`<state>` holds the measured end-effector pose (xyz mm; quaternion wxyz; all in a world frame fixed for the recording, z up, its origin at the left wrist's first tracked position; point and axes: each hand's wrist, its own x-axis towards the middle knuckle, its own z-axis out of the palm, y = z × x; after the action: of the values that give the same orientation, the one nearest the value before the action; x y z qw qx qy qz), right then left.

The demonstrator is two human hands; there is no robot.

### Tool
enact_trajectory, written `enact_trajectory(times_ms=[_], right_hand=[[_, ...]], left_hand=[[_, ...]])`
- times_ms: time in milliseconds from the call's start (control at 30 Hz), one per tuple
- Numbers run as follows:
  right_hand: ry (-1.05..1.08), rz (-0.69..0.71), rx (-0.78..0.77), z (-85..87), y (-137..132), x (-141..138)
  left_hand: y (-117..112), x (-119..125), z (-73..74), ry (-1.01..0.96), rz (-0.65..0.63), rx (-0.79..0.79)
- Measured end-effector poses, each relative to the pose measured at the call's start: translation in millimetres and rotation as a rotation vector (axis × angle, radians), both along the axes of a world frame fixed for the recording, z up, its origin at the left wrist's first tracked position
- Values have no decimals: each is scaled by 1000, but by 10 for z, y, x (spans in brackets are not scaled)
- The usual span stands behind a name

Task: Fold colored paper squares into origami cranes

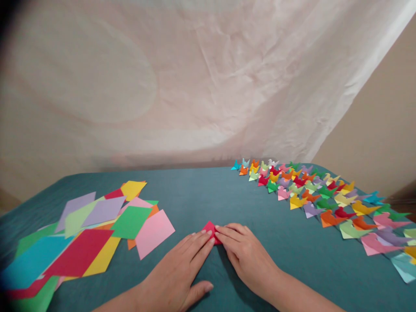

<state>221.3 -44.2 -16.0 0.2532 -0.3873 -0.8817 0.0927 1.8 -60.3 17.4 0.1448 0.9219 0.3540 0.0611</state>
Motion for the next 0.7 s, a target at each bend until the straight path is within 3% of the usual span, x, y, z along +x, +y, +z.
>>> enact_trajectory(times_ms=[700], right_hand=[[-8, 9, -4, -48, 12, 15]], left_hand=[[-2, -11, -22, -30, 2, -4]])
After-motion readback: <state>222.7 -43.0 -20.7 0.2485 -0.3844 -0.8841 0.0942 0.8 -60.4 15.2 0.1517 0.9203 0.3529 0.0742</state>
